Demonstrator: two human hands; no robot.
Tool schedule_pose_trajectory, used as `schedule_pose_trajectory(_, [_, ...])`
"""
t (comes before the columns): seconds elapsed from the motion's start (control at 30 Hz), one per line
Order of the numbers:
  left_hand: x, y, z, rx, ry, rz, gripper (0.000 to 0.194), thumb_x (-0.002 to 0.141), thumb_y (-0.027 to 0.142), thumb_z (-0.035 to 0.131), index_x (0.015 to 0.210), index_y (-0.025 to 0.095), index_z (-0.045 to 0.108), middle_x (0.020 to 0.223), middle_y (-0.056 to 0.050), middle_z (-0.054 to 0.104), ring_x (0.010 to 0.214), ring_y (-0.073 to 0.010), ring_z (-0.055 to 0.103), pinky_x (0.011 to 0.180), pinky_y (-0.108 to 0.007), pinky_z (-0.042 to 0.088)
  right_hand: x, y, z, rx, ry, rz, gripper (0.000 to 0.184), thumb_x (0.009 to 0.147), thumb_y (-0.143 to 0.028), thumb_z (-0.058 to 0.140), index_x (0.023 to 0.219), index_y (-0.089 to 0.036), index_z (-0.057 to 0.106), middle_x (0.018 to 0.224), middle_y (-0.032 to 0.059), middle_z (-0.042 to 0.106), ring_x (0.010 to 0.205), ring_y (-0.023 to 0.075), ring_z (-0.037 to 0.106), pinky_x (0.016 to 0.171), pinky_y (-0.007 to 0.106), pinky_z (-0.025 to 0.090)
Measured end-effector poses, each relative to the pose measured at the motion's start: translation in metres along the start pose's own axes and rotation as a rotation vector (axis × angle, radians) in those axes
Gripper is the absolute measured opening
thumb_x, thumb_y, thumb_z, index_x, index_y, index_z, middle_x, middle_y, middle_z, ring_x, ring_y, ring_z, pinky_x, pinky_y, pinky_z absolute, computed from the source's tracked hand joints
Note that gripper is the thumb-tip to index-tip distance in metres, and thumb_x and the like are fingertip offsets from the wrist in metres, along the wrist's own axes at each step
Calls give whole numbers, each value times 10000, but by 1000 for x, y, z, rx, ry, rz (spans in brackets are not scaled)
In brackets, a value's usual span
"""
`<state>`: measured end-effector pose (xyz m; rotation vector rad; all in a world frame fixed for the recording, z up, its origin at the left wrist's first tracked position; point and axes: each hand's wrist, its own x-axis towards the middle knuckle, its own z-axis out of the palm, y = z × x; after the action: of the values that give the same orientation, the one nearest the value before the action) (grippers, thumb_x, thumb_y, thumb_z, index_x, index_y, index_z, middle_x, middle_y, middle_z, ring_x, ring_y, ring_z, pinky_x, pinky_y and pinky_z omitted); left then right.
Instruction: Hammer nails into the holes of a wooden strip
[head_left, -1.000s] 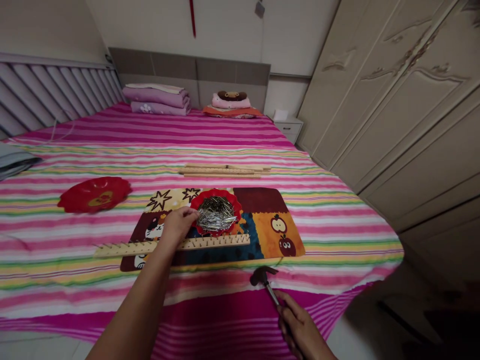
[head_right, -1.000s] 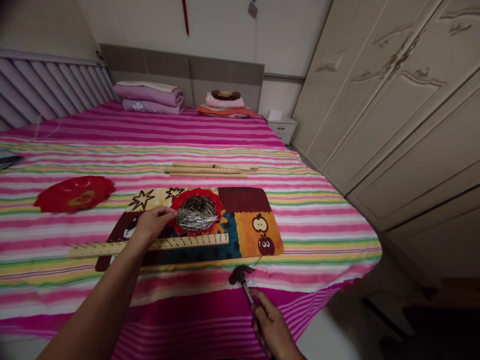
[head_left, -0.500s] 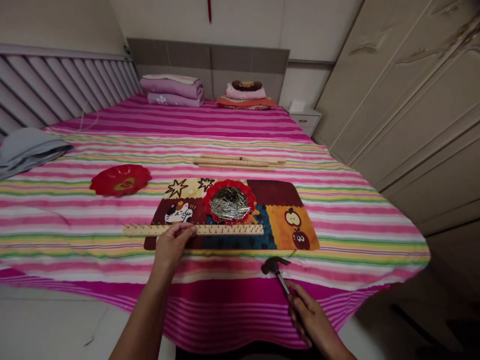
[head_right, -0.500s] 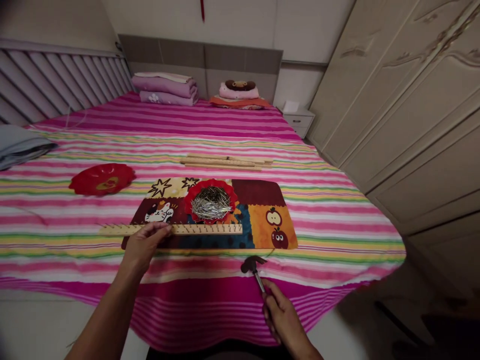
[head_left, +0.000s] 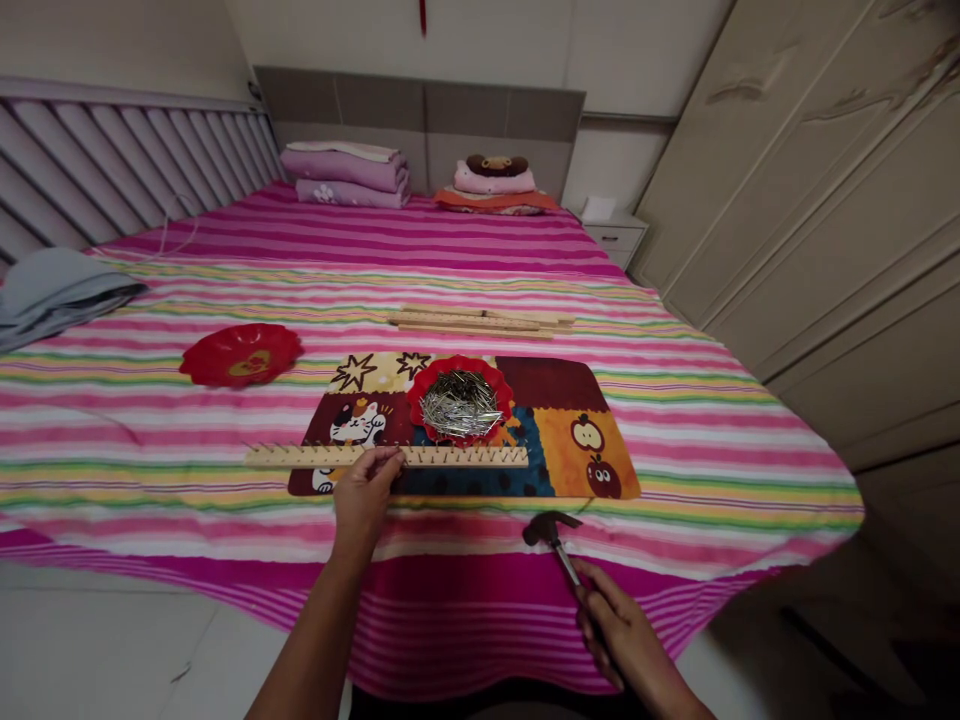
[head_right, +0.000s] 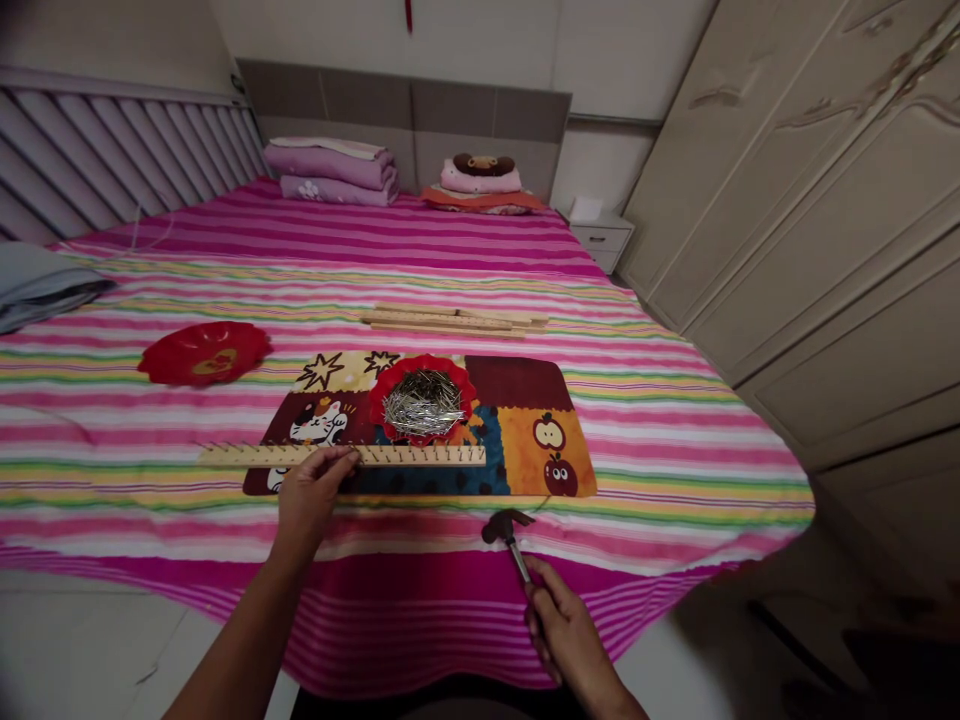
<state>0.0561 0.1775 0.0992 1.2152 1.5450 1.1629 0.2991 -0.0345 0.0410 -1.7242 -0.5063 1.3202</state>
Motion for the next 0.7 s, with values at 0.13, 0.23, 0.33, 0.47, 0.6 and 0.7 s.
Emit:
schedule_pose_trajectory(0.13, [0,-1,2,9,29,29,321,590,470,671,745,189,671,608,15,647,604,-136,584,594,-244,460,-2,-2,1,-3,3,-8,570,765,-474,507,1252,-182,459,453,-102,441,278,37,265,258,121,176])
schedule_pose_trajectory(0.23, [0,-4,3,39,49,50,324,595,477,661,744,190,673,608,14,646,604,-135,577,586,-238,458,-2,-4,1,-5,6,-15,567,766,-471,505,1254,-184,458,455,-99,450,282,38,269,262,121,186])
schedule_pose_trajectory(0.33, [1,-9,5,56,38,60,324,600,481,647,749,194,677,637,11,660,621,-136,582,618,-243,465,-2,-4,2,-1,15,1,576,758,-478,513,1250,-182,461,451,-100,443,292,39,265,267,118,182])
schedule_pose_trajectory(0.47, [1,-16,6,133,49,137,293,635,470,620,759,212,681,705,5,691,662,-144,605,670,-253,472,-3,0,3,10,23,-11,631,740,-509,527,1266,-166,460,443,-104,414,294,42,250,277,129,160])
schedule_pose_trajectory(0.6, [-1,-20,6,226,32,278,237,680,426,587,758,223,681,718,4,693,675,-146,609,671,-249,471,-10,-5,10,-40,-16,-12,702,742,-558,514,1311,-153,448,443,-104,383,297,53,253,286,153,152])
schedule_pose_trajectory(0.7, [-2,-24,6,250,42,346,222,701,405,572,766,222,679,693,6,681,641,-138,593,650,-241,467,-19,-28,25,-120,-126,-92,683,772,-567,495,1329,-175,456,457,-98,388,302,58,253,301,175,177])
